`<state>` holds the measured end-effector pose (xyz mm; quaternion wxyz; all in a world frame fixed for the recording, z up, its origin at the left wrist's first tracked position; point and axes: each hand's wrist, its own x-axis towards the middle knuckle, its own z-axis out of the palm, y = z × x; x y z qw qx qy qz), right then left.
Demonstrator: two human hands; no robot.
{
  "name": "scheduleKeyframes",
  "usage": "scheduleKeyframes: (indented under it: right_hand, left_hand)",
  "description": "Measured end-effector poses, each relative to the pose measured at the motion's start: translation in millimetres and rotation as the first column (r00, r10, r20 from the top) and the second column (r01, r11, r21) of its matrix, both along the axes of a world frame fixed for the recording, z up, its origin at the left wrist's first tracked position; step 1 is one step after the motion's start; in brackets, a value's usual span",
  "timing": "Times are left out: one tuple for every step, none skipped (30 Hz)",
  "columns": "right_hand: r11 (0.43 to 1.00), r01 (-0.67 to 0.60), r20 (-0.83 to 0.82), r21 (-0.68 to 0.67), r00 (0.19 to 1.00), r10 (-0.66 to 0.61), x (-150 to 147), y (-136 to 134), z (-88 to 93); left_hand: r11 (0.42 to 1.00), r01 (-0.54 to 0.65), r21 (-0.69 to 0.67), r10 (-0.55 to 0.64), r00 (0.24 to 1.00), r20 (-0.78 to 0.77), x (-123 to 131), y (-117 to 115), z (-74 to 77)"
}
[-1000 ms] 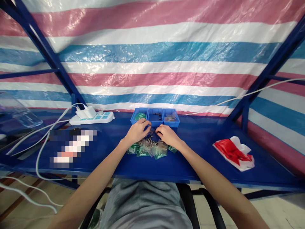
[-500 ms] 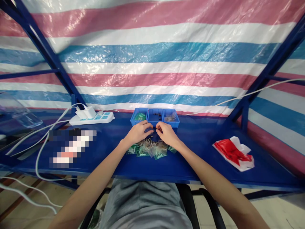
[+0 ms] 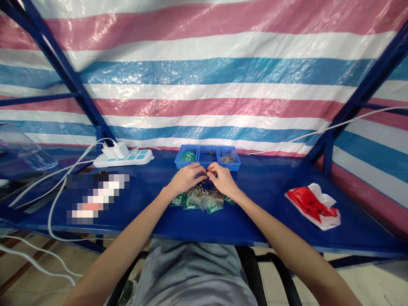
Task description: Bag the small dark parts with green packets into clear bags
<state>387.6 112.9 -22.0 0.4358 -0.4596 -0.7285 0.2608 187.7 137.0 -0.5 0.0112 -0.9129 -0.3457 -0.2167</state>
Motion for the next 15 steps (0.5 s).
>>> scheduleKeyframes:
  right_hand:
    - [1.0, -0.004, -0.001, -0.006, 1.0, 0.004, 0.6, 0.5, -0.2]
    - [1.0, -0.01, 0.0, -0.011, 1.0, 0.01, 1.2, 1.0, -0.6]
    - [1.0, -0.017, 0.002, -0.014, 1.0, 0.017, 1.7, 1.4, -1.0]
    - [1.0, -0.024, 0.005, -0.016, 1.0, 0.024, 2.2, 1.9, -1.4]
    - [0.999, -0.029, 0.01, -0.016, 1.0, 0.029, 2.6, 2.2, -1.8]
    - [0.999, -0.033, 0.014, -0.016, 0.999, 0.034, 3.0, 2.6, -2.1]
    - [0.999, -0.036, 0.018, -0.017, 0.999, 0.036, 3.3, 2.8, -2.2]
    - [0.999, -0.037, 0.025, -0.016, 0.999, 0.038, 3.4, 2.8, -2.3]
    - [0.999, -0.04, 0.034, -0.015, 0.999, 0.041, 3.5, 2.7, -2.1]
    - [0.999, -0.043, 0.042, -0.014, 0.998, 0.044, 3.3, 2.5, -1.9]
    - [0.999, -0.045, 0.05, -0.011, 0.998, 0.045, 3.1, 2.2, -1.5]
    - [0.999, -0.044, 0.061, -0.007, 0.997, 0.044, 2.7, 1.7, -1.1]
    - [0.999, -0.04, 0.074, -0.003, 0.996, 0.04, 2.2, 1.2, -0.7]
    - [0.999, -0.034, 0.091, 0.001, 0.995, 0.033, 1.6, 0.7, -0.4]
    - [1.0, -0.027, 0.109, 0.004, 0.994, 0.026, 1.1, 0.3, 0.0]
  left_hand:
    - [1.0, 0.006, -0.003, -0.006, 1.0, 0.003, 0.0, -0.1, 0.2]
    - [1.0, 0.011, -0.007, -0.011, 1.0, 0.007, 0.0, -0.2, 0.5]
    - [1.0, 0.016, -0.011, -0.016, 1.0, 0.01, 0.0, -0.2, 0.7]
    - [1.0, 0.02, -0.015, -0.02, 1.0, 0.015, 0.0, -0.3, 1.0]
    - [1.0, 0.023, -0.019, -0.023, 1.0, 0.02, 0.1, -0.4, 1.2]
    - [0.999, 0.024, -0.022, -0.023, 0.999, 0.026, 0.1, -0.6, 1.4]
    - [0.999, 0.023, -0.025, -0.022, 0.999, 0.032, 0.2, -0.8, 1.7]
    - [0.999, 0.02, -0.027, -0.019, 0.999, 0.038, 0.4, -1.1, 1.9]
    - [0.999, 0.018, -0.03, -0.017, 0.999, 0.043, 0.5, -1.2, 2.2]
    - [0.999, 0.018, -0.034, -0.017, 0.999, 0.048, 0.7, -1.4, 2.5]
    - [0.999, 0.02, -0.038, -0.018, 0.998, 0.055, 0.9, -1.5, 2.7]
    - [0.999, 0.023, -0.043, -0.021, 0.998, 0.065, 1.0, -1.5, 3.0]
    - [0.998, 0.027, -0.049, -0.023, 0.997, 0.077, 1.0, -1.5, 3.3]
    - [0.998, 0.028, -0.054, -0.024, 0.996, 0.089, 1.0, -1.5, 3.7]
    - [0.998, 0.029, -0.059, -0.023, 0.995, 0.1, 1.0, -1.6, 4.1]
